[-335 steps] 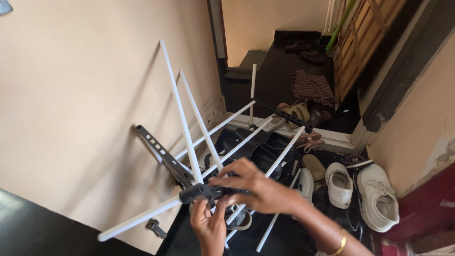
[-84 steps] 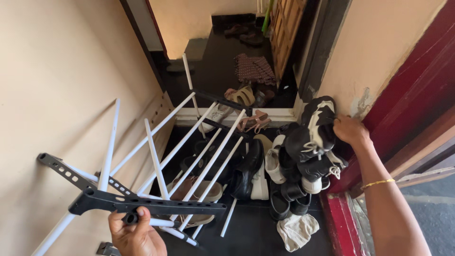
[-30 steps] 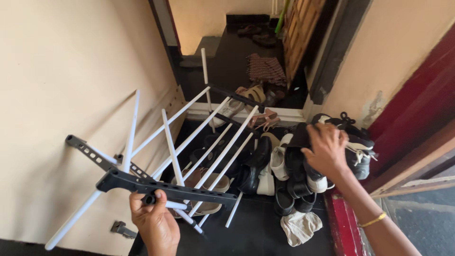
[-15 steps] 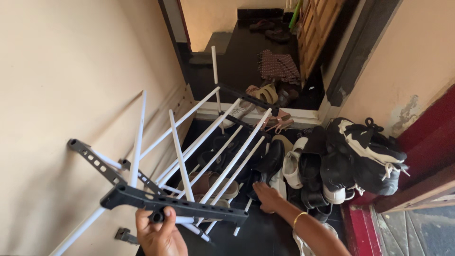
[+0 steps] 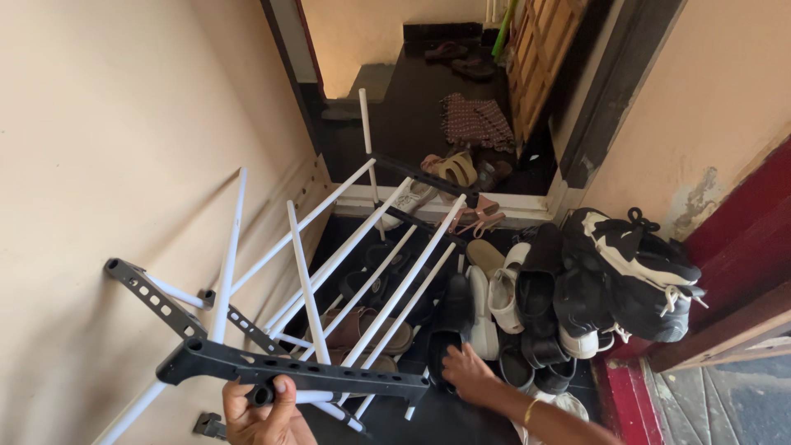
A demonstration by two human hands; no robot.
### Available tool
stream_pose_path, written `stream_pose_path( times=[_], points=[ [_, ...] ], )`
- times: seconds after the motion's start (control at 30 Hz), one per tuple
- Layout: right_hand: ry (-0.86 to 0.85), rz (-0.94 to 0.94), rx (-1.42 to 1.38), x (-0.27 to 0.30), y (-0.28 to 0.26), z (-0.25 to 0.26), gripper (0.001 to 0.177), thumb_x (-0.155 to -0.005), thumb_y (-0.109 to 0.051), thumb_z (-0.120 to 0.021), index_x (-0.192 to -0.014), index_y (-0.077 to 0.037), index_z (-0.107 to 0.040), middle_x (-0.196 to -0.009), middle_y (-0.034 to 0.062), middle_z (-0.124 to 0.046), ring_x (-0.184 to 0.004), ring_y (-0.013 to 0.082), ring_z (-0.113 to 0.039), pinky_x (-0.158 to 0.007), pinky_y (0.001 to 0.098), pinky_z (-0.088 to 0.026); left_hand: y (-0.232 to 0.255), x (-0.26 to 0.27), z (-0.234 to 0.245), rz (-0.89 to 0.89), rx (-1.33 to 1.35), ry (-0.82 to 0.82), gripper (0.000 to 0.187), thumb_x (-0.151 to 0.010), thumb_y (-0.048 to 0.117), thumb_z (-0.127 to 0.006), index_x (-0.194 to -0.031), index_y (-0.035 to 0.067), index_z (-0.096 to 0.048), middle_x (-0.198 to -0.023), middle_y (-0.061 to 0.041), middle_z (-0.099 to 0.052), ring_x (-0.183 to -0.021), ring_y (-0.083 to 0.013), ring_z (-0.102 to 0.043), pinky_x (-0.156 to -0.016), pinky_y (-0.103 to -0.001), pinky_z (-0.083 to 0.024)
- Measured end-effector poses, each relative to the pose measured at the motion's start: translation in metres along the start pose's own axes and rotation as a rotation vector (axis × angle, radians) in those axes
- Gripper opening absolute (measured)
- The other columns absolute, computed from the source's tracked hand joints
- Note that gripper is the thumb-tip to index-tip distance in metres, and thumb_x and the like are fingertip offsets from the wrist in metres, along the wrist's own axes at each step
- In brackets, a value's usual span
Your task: The person removes shoes from a partially assembled shoe rack and then assembles the rack by inserting white poles into black plastic connectors. The shoes are placed on the floor during the process.
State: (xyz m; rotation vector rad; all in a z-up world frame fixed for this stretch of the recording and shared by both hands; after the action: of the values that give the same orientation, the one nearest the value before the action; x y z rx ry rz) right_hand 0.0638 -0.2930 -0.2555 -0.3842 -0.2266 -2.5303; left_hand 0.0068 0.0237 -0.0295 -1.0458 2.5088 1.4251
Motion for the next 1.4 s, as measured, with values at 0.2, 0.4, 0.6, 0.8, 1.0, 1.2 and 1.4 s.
stream_pose_path(
  times=[0.2, 0.4, 0.6, 0.8, 1.0, 1.2, 1.4],
  points=[
    [-0.036, -0.057, -0.515, 0.067, 0.054, 0.129, 0.05, -0.076, -0.027, -0.087, -0.12, -0.013, -0.069, -0.12, 0.006, -0.051, -0.118, 0.0278, -0.045, -0.099, 0.0426, -0.04, 0.01, 0.004, -0.012, -0.012, 0.15, -0.002, 0.032, -0.088, -0.014, -0.071, -0.114, 0.003, -0.063, -0.109, -0.014, -0.07, -0.102, -0.0194, -0.07, -0.1, -0.035, -0.058],
    [0.153, -0.1, -0.314, 0.128, 0.101, 0.219, 0.048, -0.067, -0.03, -0.09, -0.109, -0.016, -0.072, -0.102, 0.0015, -0.06, -0.11, 0.0234, -0.052, -0.097, 0.0397, -0.041, 0.021, 0.008, -0.019, 0.05, 0.133, 0.033, 0.029, -0.089, -0.014, -0.068, -0.109, 0.006, -0.063, -0.106, -0.012, -0.07, -0.099, -0.017, -0.069, -0.1, -0.034, -0.057],
    [0.247, -0.319, 0.261, 0.08, 0.174, 0.187, 0.036, -0.076, -0.021, -0.076, -0.112, -0.02, -0.072, -0.114, -0.0035, -0.065, -0.12, 0.0233, -0.052, -0.097, 0.0429, -0.044, 0.025, 0.008, -0.022, 0.104, 0.118, 0.044, 0.027, -0.089, -0.013, -0.066, -0.109, 0.006, -0.064, -0.1, -0.01, -0.069, -0.094, -0.0144, -0.067, -0.097, -0.032, -0.055],
    [0.253, -0.608, 0.194, 0.033, 0.226, 0.096, 0.027, -0.084, -0.022, -0.065, -0.109, -0.019, -0.075, -0.117, -0.0012, -0.071, -0.128, 0.021, -0.052, -0.103, 0.0521, -0.042, 0.027, 0.009, -0.025, 0.083, 0.13, 0.007, 0.023, -0.097, -0.016, -0.069, -0.112, 0.0, -0.064, -0.094, -0.004, -0.06, -0.093, -0.0131, -0.062, -0.102, -0.033, -0.052],
    [0.147, -0.467, 0.077, -0.01, 0.178, 0.027, 0.024, -0.086, -0.019, -0.064, -0.107, -0.013, -0.076, -0.12, 0.0039, -0.071, -0.122, 0.0235, -0.057, -0.096, 0.0456, -0.049, 0.032, 0.012, -0.029, 0.134, 0.053, 0.055, 0.029, -0.089, -0.012, -0.067, -0.111, 0.006, -0.062, -0.1, -0.01, -0.07, -0.095, -0.0158, -0.068, -0.099, -0.036, -0.055],
    [-0.085, -0.265, -0.179, -0.046, 0.085, -0.033, 0.032, -0.09, -0.019, -0.066, -0.121, -0.012, -0.07, -0.125, 0.0118, -0.067, -0.126, 0.0327, -0.056, -0.107, 0.0508, -0.046, 0.031, 0.011, -0.026, 0.124, 0.049, 0.064, 0.028, -0.09, -0.014, -0.066, -0.111, 0.004, -0.063, -0.1, -0.013, -0.069, -0.092, -0.0154, -0.066, -0.099, -0.037, -0.054],
    [-0.104, -0.191, -0.608, -0.058, -0.009, -0.068, 0.067, -0.088, -0.032, -0.075, -0.146, -0.011, -0.049, -0.145, 0.0169, -0.048, -0.136, 0.0369, -0.045, -0.109, 0.0486, -0.045, 0.022, 0.012, -0.017, 0.076, 0.099, 0.035, 0.032, -0.086, -0.015, -0.068, -0.111, 0.005, -0.062, -0.102, -0.017, -0.07, -0.094, -0.0186, -0.066, -0.096, -0.037, -0.054]
  ],
)
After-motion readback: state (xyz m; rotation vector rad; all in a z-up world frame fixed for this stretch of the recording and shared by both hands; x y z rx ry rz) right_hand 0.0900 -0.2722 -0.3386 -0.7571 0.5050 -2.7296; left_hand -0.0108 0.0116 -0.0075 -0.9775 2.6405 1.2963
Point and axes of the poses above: each hand's wrist, its own x-axis away from the middle knuckle, its own z-axis out of the back of the hand, y = z × x, the point moved 1 cm from there along -x, towards the middle knuckle
